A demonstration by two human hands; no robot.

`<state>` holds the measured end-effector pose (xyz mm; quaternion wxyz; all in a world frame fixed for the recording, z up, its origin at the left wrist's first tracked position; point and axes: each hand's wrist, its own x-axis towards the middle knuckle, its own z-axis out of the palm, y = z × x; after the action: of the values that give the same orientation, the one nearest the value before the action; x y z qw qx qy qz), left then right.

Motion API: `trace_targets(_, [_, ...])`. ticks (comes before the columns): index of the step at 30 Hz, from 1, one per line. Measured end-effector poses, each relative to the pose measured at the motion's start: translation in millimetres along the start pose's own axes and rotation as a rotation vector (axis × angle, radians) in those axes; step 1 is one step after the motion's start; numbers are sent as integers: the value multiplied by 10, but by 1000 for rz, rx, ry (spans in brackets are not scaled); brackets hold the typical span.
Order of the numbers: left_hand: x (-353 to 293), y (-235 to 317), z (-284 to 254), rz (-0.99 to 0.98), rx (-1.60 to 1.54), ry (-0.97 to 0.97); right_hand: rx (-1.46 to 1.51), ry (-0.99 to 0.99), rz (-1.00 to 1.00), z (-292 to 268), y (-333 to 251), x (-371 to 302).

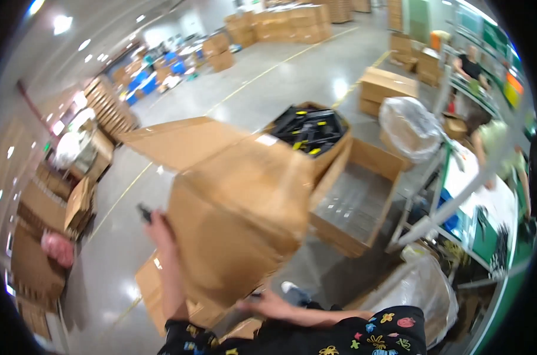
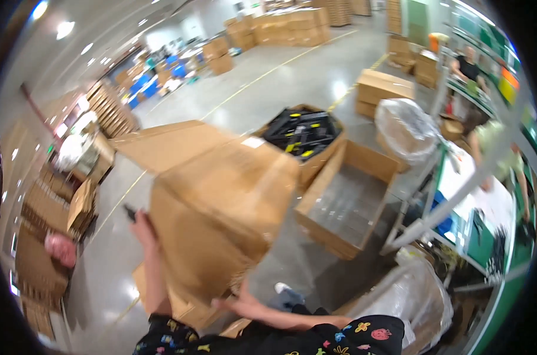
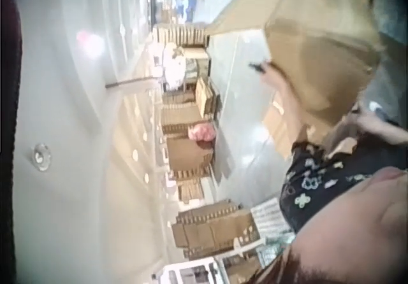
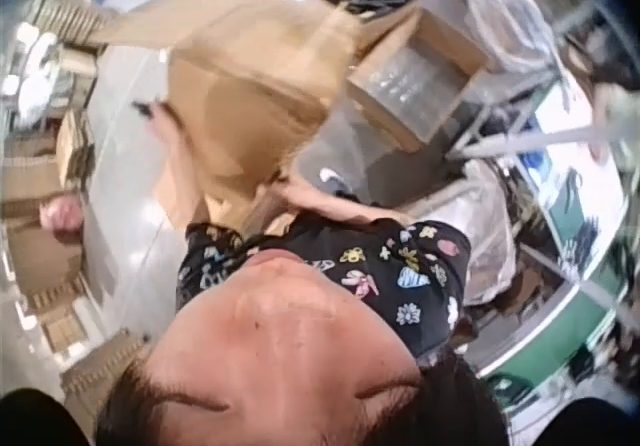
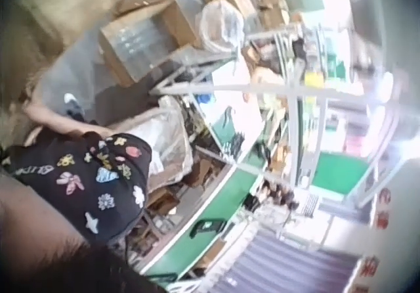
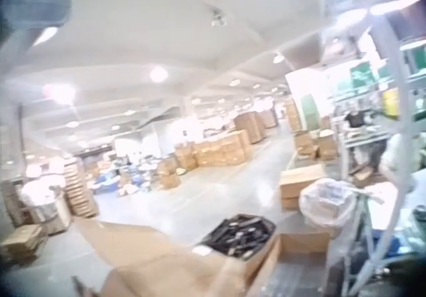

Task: Assembling electronic circuit boards into plastic housings using an electric screwdriver and opening shipping boxes with a utility knife.

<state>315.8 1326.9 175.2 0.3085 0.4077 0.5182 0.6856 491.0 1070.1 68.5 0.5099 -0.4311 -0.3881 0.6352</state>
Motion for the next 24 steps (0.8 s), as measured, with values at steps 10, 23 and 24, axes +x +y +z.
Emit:
trace_targets(10, [1316, 124, 1090, 366, 54, -260, 172, 76, 255, 290, 88, 2359])
trace_targets(23, [3963, -552, 938, 346, -90, 305, 126, -174, 149, 835, -177, 5772])
trace_targets(24, [4125, -587, 779, 386, -93, 284, 130, -125, -28, 1023, -242, 5992])
